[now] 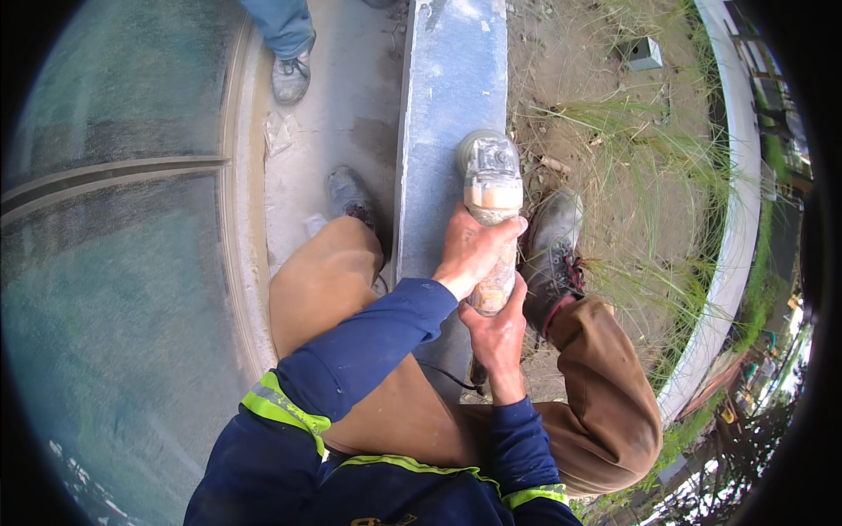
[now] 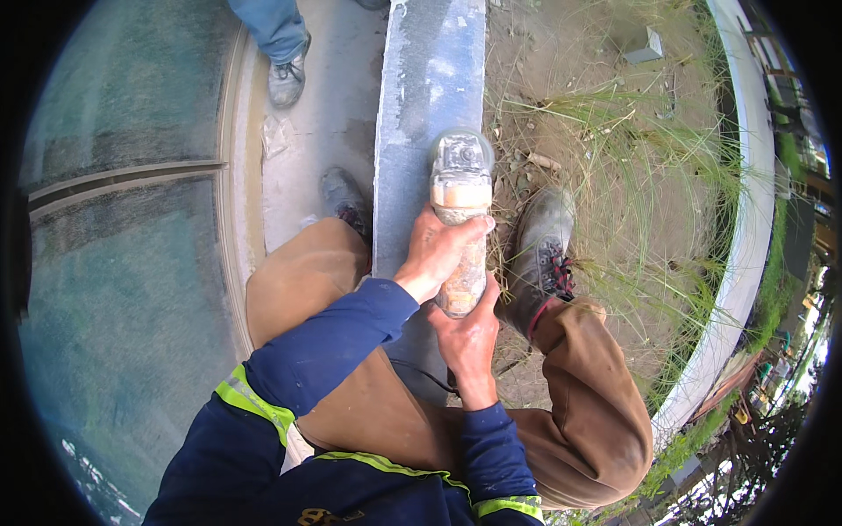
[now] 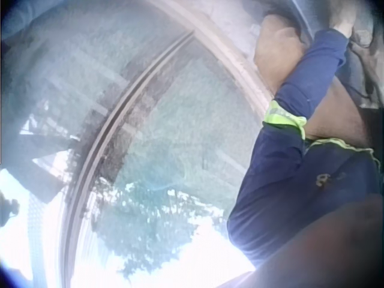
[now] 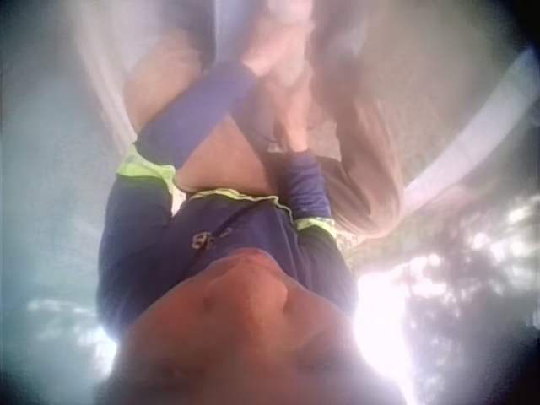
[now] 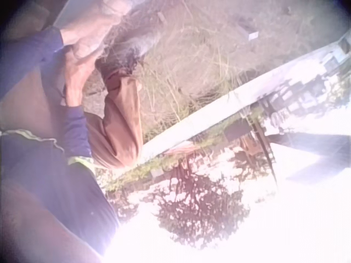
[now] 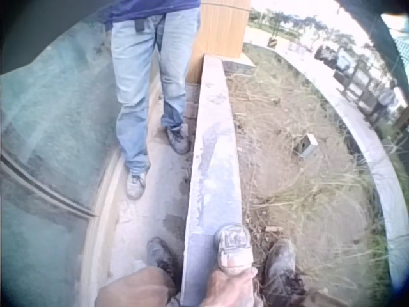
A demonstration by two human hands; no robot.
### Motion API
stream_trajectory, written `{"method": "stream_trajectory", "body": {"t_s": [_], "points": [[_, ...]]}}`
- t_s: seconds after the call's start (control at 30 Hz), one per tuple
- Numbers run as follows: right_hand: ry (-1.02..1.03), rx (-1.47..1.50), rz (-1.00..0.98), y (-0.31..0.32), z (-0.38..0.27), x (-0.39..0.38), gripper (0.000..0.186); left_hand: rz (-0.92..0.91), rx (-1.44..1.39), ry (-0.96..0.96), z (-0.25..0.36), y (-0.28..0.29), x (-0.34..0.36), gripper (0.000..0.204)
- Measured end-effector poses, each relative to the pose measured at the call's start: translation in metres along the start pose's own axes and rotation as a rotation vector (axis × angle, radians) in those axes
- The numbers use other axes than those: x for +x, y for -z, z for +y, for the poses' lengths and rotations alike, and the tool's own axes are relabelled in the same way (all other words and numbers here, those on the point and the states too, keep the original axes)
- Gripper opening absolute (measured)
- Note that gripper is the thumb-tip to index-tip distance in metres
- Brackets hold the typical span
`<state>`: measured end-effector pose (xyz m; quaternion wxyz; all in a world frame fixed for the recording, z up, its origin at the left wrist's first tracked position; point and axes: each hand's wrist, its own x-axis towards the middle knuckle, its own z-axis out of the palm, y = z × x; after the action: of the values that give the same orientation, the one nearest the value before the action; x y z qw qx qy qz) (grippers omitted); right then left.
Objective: The person uses an angle grinder to smooth a concrete curb, moving the tool back and forth along the edge. The person occasionally pauses to wipe dust from the surface with a hand.
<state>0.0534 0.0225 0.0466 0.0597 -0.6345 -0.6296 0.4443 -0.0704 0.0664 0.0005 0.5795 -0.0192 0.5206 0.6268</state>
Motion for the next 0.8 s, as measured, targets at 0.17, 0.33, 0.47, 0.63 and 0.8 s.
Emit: {"method": "stream_trajectory", "body": {"t_s": [0.17,0.33,0.47,0.63,0.8], "points": [[0.004,-0.046,-0.092,-0.008,-0.023,0.001,0.092,0.039,-0.044,-0.03,0.016,0.024,-0.008,0.028],[-0.008,-0.006,-0.027,0.003,-0.009,-0.001,0.091,-0.007,-0.033,-0.018,0.006,0.003,-0.002,0.035],[-0.04,-0.027,0.058,0.016,0.006,-0.008,0.089,-0.037,0.078,0.046,-0.02,-0.019,0.0,0.052],[-0.071,-0.022,0.043,0.018,0.001,-0.003,0.089,-0.012,0.065,0.028,-0.023,-0.022,0.006,0.047],[-0.002,0.006,-0.034,-0.003,-0.01,0.003,0.089,0.032,-0.046,-0.052,0.003,0.004,0.001,0.038]]}}
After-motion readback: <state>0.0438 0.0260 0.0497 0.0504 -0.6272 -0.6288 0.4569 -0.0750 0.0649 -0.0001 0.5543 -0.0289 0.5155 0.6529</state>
